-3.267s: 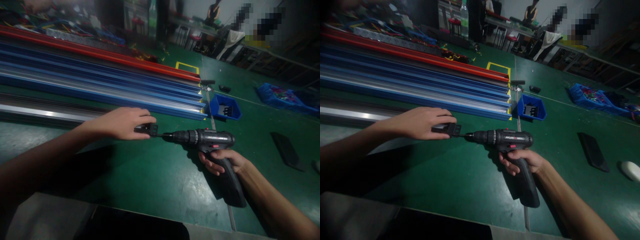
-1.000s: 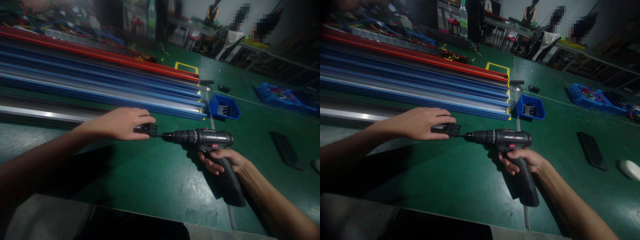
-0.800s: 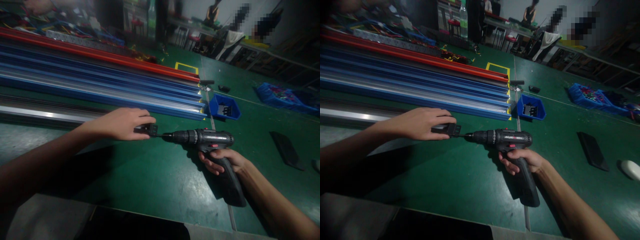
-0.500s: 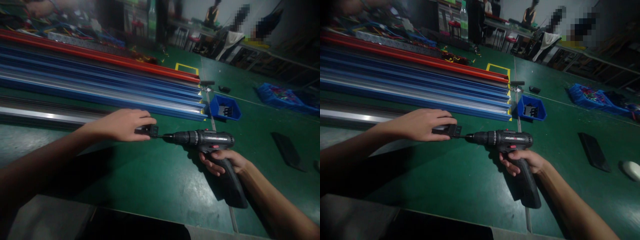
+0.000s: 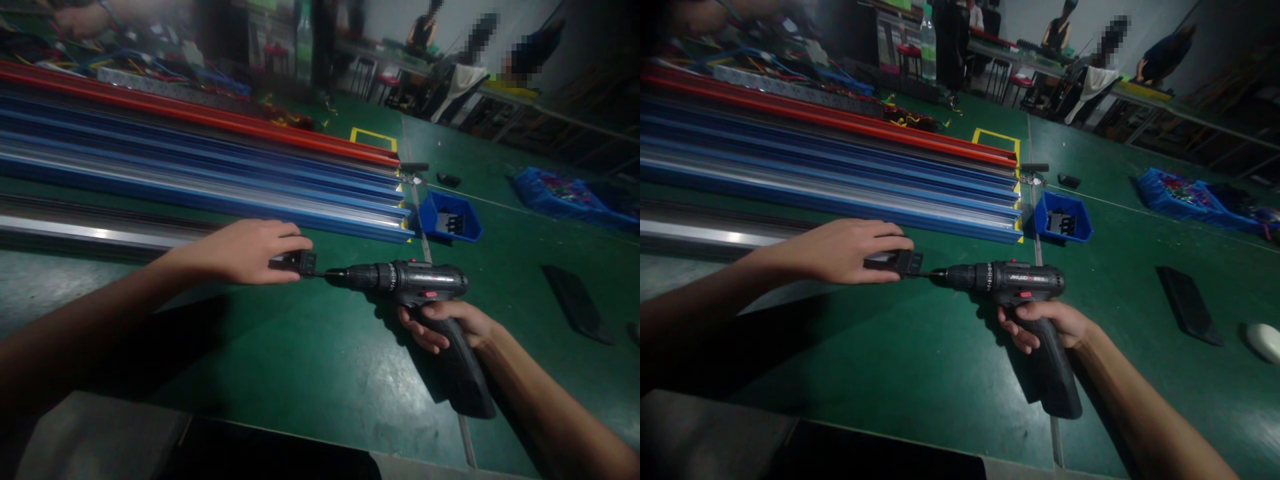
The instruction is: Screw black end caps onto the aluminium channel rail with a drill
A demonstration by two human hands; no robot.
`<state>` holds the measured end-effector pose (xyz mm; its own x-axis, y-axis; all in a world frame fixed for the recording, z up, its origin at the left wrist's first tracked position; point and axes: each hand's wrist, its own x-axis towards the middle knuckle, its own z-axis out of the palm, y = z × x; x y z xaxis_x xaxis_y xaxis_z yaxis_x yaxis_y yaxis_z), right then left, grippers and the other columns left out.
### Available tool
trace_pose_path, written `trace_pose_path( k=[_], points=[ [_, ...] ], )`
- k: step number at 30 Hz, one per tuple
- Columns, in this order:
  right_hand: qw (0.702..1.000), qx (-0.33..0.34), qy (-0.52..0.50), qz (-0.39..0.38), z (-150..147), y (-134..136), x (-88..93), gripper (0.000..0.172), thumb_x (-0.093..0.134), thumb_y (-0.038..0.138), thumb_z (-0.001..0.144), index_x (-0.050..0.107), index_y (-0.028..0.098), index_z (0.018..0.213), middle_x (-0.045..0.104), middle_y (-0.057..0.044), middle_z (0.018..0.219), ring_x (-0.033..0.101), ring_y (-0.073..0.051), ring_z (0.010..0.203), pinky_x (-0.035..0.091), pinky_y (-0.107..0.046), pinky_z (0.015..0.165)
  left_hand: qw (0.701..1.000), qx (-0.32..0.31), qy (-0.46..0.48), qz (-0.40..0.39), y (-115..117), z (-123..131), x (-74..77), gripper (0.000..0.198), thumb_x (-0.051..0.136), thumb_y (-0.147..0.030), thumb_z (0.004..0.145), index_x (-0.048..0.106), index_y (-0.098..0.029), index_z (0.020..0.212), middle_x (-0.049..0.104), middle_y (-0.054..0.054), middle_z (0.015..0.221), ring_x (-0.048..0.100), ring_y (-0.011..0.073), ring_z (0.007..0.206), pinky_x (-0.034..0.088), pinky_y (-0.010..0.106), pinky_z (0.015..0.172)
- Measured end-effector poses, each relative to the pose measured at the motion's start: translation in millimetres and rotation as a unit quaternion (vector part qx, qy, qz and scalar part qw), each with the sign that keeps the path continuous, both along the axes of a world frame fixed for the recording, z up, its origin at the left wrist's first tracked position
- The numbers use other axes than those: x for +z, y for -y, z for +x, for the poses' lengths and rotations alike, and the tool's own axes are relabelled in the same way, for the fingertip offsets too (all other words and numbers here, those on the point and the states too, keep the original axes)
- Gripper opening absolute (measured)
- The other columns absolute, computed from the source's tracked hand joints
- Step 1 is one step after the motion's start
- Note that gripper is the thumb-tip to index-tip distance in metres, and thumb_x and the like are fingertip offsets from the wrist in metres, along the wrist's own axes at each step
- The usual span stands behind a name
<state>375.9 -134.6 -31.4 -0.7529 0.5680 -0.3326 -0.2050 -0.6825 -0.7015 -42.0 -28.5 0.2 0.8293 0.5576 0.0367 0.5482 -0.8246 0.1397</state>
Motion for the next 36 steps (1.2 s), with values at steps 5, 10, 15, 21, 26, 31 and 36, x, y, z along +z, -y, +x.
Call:
trace_pose_path(
  k=[5, 10, 15, 21, 26, 31, 36],
  points=[
    [1.0, 0.002, -0.01, 0.0, -0.2, 0.1, 0.0, 0.028, 0.07, 0.026, 0.098, 0.075, 0.004, 0.115, 0.067, -0.005, 0.087, 0.053, -0.004, 0.052, 0.057, -0.02, 0.061, 1.0, 0.001, 0.005, -0.003, -0.4, -0.5, -0.8, 0.058, 0.054, -0.066, 0.099, 0.06, -0.034, 0.147, 0.067, 0.01, 0.135, 0.068, 0.0287, 0.108, 0.052, 0.036, 0.086],
    [1.0, -0.003, -0.011, -0.003, 0.1, 0.3, -1.2, 0.029, 0.071, 0.026, 0.097, 0.075, 0.004, 0.115, 0.067, -0.005, 0.087, 0.054, -0.004, 0.052, 0.058, -0.02, 0.061, 1.0, -0.004, 0.003, 0.006, -0.2, -0.1, -0.6, 0.059, 0.053, -0.066, 0.099, 0.061, -0.032, 0.146, 0.067, 0.011, 0.134, 0.068, 0.0285, 0.108, 0.052, 0.035, 0.086],
    [1.0, -0.003, -0.01, -0.006, -0.1, 0.4, -1.1, 0.029, 0.071, 0.027, 0.097, 0.075, 0.004, 0.114, 0.066, -0.005, 0.086, 0.054, -0.004, 0.051, 0.058, -0.02, 0.06, 1.0, 0.002, -0.001, 0.002, 1.1, 0.6, 0.3, 0.058, 0.053, -0.067, 0.099, 0.061, -0.033, 0.146, 0.067, 0.01, 0.135, 0.068, 0.0287, 0.108, 0.053, 0.036, 0.088],
    [1.0, 0.0, -0.015, 0.0, -0.5, -0.1, -0.5, 0.029, 0.071, 0.027, 0.097, 0.074, 0.003, 0.114, 0.067, -0.006, 0.088, 0.053, -0.004, 0.052, 0.057, -0.02, 0.061, 1.0, 0.004, -0.003, 0.002, -0.2, -0.2, -0.5, 0.059, 0.053, -0.067, 0.099, 0.061, -0.033, 0.147, 0.067, 0.01, 0.137, 0.068, 0.0291, 0.11, 0.053, 0.036, 0.089],
    [1.0, 0.001, -0.015, -0.013, -0.4, -0.2, -1.0, 0.029, 0.071, 0.026, 0.098, 0.075, 0.003, 0.115, 0.066, -0.006, 0.087, 0.055, -0.004, 0.053, 0.058, -0.021, 0.061, 1.0, 0.001, 0.0, 0.0, -0.4, -0.9, -1.2, 0.06, 0.053, -0.068, 0.099, 0.06, -0.033, 0.147, 0.066, 0.01, 0.138, 0.068, 0.0286, 0.11, 0.053, 0.036, 0.089],
    [1.0, 0.0, -0.017, -0.006, -1.0, -0.1, -0.3, 0.029, 0.071, 0.025, 0.097, 0.075, 0.003, 0.115, 0.068, -0.007, 0.089, 0.054, -0.004, 0.053, 0.058, -0.021, 0.062, 1.0, 0.0, -0.005, 0.006, -0.4, -1.8, -1.8, 0.061, 0.052, -0.068, 0.099, 0.059, -0.032, 0.148, 0.066, 0.011, 0.14, 0.068, 0.0284, 0.112, 0.053, 0.036, 0.091],
    [1.0, -0.002, -0.011, -0.004, -0.6, -0.5, -0.4, 0.029, 0.07, 0.026, 0.098, 0.075, 0.003, 0.116, 0.068, -0.007, 0.089, 0.053, -0.004, 0.051, 0.058, -0.021, 0.061, 1.0, 0.0, -0.006, 0.011, -0.9, -1.9, -2.2, 0.06, 0.052, -0.067, 0.099, 0.06, -0.033, 0.147, 0.066, 0.01, 0.137, 0.068, 0.028, 0.111, 0.053, 0.035, 0.089]
  ],
)
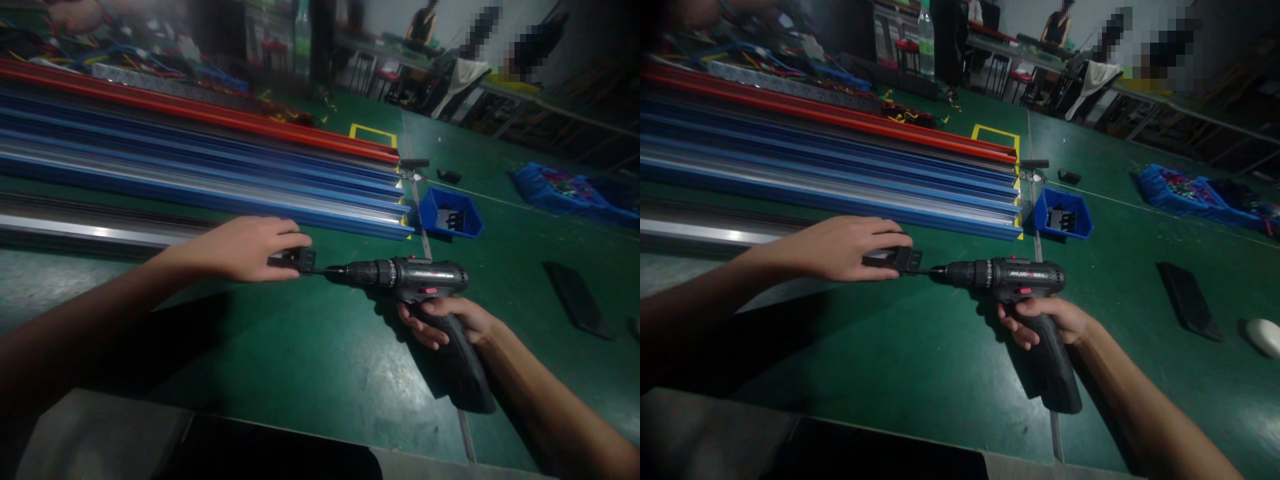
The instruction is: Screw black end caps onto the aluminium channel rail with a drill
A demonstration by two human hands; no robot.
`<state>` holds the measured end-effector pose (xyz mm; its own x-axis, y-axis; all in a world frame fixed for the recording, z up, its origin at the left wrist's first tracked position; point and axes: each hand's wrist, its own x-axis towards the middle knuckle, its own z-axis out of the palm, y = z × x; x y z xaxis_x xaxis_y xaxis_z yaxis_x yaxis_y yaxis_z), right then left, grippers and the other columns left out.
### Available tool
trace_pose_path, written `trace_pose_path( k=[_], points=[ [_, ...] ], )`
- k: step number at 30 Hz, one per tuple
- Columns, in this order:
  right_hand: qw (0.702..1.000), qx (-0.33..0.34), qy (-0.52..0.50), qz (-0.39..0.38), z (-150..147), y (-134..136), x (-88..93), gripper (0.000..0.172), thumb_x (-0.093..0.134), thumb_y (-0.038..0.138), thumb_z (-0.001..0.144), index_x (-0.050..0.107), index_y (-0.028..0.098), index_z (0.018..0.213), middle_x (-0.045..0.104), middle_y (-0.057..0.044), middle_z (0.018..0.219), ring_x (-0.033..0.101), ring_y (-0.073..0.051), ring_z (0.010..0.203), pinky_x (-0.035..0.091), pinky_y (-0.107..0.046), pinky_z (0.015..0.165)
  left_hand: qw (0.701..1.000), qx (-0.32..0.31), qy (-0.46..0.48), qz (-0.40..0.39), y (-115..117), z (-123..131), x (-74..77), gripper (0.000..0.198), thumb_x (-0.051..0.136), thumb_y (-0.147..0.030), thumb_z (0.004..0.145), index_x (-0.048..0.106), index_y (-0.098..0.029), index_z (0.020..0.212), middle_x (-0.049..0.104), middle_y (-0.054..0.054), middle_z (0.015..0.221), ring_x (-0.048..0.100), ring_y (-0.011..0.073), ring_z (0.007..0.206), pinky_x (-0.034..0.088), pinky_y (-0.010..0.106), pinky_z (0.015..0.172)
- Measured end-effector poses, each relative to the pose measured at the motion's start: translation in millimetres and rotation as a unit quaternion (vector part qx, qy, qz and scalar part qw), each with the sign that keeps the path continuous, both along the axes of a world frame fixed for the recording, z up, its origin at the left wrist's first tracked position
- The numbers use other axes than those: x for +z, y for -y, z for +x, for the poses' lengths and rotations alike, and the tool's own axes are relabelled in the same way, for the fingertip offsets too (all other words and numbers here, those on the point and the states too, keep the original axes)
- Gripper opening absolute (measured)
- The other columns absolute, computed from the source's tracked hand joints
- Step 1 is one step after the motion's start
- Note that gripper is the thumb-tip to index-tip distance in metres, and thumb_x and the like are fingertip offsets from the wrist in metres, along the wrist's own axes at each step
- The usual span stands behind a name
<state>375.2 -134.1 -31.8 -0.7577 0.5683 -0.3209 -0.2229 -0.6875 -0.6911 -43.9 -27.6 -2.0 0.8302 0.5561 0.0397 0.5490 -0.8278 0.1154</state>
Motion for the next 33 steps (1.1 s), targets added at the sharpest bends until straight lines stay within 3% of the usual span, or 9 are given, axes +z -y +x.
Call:
trace_pose_path(
  k=[33],
  points=[
    [1.0, 0.001, 0.009, 0.008, 0.8, 0.3, -0.3, 0.029, 0.071, 0.027, 0.097, 0.075, 0.004, 0.115, 0.067, -0.006, 0.088, 0.053, -0.004, 0.05, 0.058, -0.021, 0.06, 1.0, 0.003, 0.013, -0.013, 0.6, 1.1, 1.5, 0.059, 0.055, -0.066, 0.098, 0.062, -0.033, 0.146, 0.067, 0.01, 0.135, 0.068, 0.0279, 0.109, 0.052, 0.035, 0.088]
  ],
)
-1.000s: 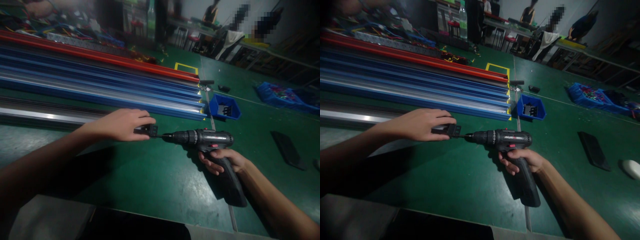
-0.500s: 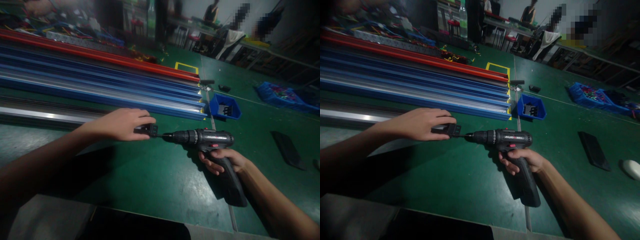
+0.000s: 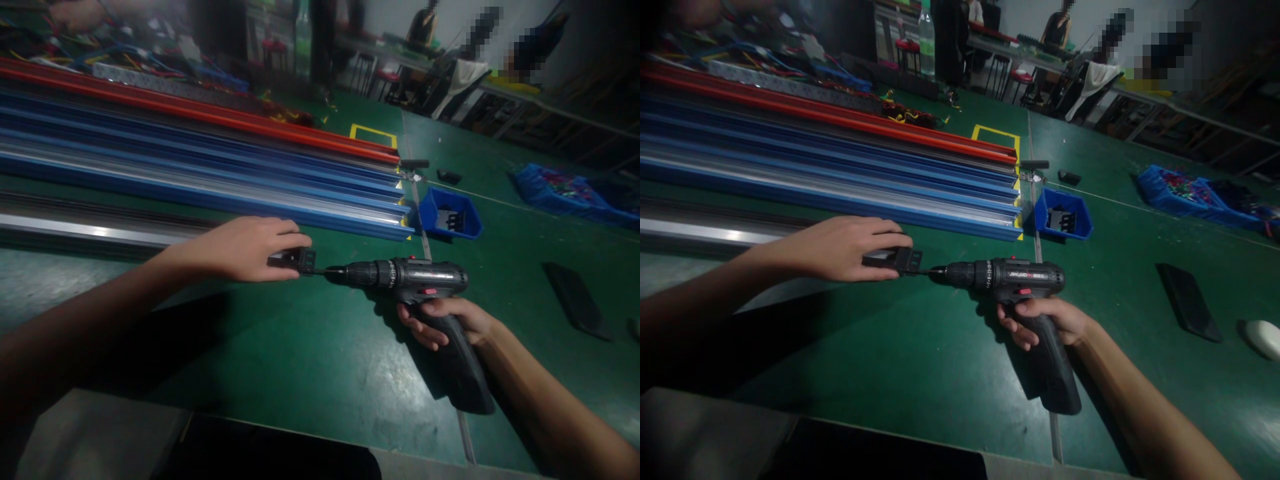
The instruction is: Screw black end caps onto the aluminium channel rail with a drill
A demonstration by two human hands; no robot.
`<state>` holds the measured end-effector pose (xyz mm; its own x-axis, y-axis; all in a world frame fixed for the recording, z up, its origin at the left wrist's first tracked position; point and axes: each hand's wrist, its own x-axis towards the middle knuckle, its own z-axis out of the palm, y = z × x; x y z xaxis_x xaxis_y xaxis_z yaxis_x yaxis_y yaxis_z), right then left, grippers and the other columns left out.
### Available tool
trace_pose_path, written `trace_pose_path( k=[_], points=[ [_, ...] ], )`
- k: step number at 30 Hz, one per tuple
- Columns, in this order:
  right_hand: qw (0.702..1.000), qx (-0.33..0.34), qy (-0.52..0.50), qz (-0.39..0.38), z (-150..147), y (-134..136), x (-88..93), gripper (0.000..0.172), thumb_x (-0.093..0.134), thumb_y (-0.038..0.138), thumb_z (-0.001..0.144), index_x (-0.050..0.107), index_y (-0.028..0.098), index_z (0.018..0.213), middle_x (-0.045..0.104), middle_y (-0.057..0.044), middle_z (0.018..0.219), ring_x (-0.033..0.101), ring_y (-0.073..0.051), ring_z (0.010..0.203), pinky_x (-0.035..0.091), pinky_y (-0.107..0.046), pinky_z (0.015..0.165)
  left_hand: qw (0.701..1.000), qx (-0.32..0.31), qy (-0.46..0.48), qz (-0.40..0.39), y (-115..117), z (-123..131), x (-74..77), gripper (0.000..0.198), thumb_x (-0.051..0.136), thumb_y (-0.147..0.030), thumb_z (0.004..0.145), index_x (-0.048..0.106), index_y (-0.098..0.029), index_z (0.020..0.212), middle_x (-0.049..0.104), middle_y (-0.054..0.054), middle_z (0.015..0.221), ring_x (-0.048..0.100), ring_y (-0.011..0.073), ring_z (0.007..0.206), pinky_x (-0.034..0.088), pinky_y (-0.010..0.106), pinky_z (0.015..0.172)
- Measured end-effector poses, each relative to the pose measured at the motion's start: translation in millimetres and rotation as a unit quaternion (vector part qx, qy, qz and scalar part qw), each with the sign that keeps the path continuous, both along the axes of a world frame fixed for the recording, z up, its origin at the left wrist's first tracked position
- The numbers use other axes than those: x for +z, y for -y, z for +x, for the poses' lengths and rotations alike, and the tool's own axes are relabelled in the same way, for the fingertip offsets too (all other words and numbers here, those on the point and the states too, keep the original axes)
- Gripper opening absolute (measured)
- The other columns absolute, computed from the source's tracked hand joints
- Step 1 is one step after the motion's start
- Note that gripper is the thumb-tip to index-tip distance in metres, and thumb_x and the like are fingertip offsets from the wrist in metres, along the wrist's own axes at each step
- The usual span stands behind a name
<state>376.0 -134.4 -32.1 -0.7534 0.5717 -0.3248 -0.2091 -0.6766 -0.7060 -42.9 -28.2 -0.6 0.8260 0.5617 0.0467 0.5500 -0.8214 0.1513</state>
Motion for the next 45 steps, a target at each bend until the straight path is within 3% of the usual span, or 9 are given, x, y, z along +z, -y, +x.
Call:
trace_pose_path(
  k=[45],
  points=[
    [1.0, 0.005, 0.0, -0.001, 0.5, 0.0, -1.5, 0.029, 0.071, 0.029, 0.097, 0.074, 0.006, 0.115, 0.066, -0.005, 0.088, 0.053, -0.004, 0.052, 0.057, -0.021, 0.061, 1.0, 0.0, -0.014, 0.005, -0.1, -1.0, -0.3, 0.06, 0.052, -0.068, 0.099, 0.058, -0.033, 0.149, 0.065, 0.011, 0.14, 0.068, 0.0295, 0.113, 0.053, 0.037, 0.09]
  ],
)
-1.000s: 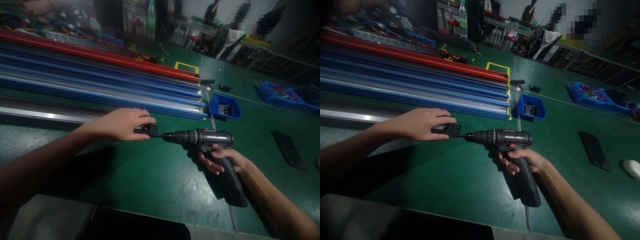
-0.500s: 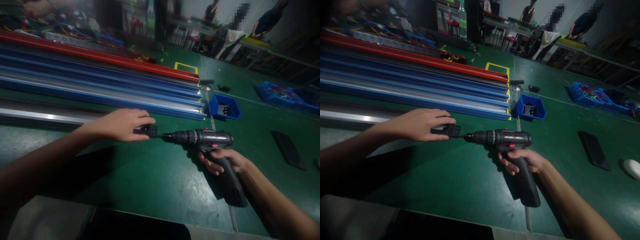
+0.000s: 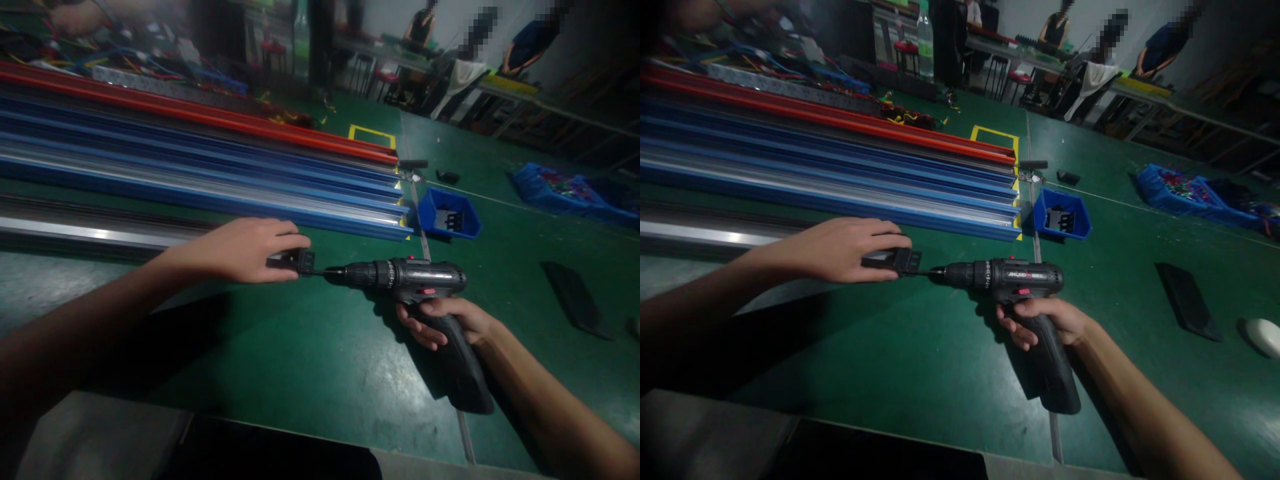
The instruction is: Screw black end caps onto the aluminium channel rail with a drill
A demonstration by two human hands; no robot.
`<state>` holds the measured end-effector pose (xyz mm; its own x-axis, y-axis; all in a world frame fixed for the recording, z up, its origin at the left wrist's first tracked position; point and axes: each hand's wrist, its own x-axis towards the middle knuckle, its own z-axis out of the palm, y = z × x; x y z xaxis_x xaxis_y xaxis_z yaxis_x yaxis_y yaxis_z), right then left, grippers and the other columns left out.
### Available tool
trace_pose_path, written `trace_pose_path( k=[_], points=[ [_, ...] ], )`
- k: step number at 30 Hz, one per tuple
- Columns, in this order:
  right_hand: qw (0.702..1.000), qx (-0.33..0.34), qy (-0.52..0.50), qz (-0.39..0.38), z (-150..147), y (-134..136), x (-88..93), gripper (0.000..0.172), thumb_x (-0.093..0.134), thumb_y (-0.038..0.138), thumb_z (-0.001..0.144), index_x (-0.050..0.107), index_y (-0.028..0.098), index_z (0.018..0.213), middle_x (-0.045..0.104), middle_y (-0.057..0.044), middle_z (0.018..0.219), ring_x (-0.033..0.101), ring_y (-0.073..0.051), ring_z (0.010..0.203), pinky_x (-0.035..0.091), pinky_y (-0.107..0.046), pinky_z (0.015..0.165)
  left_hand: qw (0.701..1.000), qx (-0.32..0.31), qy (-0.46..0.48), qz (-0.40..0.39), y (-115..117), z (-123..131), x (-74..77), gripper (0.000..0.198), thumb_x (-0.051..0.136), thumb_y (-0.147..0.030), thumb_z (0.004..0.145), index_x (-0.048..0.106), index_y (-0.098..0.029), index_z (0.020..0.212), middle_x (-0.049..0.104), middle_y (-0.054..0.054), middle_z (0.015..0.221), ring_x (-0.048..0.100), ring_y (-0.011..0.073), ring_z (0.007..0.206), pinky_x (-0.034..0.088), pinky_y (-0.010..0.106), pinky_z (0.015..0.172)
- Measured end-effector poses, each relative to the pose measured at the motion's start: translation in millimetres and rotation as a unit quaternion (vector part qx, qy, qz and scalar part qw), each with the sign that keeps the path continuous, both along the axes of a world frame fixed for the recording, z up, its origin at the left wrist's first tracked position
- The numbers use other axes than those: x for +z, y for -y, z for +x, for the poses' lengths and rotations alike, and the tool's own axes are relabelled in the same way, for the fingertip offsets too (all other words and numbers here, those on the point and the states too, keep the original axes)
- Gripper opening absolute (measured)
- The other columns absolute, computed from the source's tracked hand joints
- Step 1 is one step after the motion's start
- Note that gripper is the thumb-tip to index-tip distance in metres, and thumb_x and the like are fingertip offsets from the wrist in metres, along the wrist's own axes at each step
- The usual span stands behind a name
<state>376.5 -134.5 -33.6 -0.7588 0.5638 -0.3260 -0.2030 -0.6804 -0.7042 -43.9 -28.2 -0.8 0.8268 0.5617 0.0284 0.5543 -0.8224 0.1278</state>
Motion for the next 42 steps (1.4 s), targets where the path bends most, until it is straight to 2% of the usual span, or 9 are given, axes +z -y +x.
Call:
trace_pose_path(
  k=[16, 30, 42],
  points=[
    [1.0, -0.001, -0.016, -0.013, -2.1, 0.0, 1.4, 0.029, 0.071, 0.027, 0.098, 0.076, 0.004, 0.115, 0.067, -0.006, 0.088, 0.055, -0.005, 0.053, 0.059, -0.02, 0.063, 1.0, 0.007, 0.007, -0.005, 0.3, 0.5, -0.2, 0.059, 0.054, -0.067, 0.098, 0.06, -0.034, 0.148, 0.067, 0.009, 0.139, 0.068, 0.028, 0.112, 0.052, 0.036, 0.091],
    [1.0, -0.004, -0.019, -0.014, -1.3, 0.6, 1.2, 0.029, 0.069, 0.025, 0.098, 0.076, 0.003, 0.116, 0.068, -0.007, 0.089, 0.056, -0.005, 0.054, 0.059, -0.021, 0.063, 1.0, 0.005, 0.0, -0.001, -0.3, -0.4, -1.2, 0.062, 0.053, -0.068, 0.098, 0.059, -0.033, 0.149, 0.065, 0.011, 0.142, 0.067, 0.0305, 0.115, 0.053, 0.039, 0.093],
    [1.0, -0.009, -0.012, -0.005, -1.4, 0.0, 2.6, 0.029, 0.069, 0.025, 0.098, 0.076, 0.003, 0.116, 0.068, -0.007, 0.09, 0.056, -0.004, 0.052, 0.059, -0.021, 0.063, 1.0, -0.001, -0.005, 0.003, 0.5, 1.6, 0.7, 0.06, 0.052, -0.067, 0.1, 0.059, -0.032, 0.147, 0.065, 0.012, 0.138, 0.067, 0.0298, 0.11, 0.053, 0.037, 0.087]
  ],
)
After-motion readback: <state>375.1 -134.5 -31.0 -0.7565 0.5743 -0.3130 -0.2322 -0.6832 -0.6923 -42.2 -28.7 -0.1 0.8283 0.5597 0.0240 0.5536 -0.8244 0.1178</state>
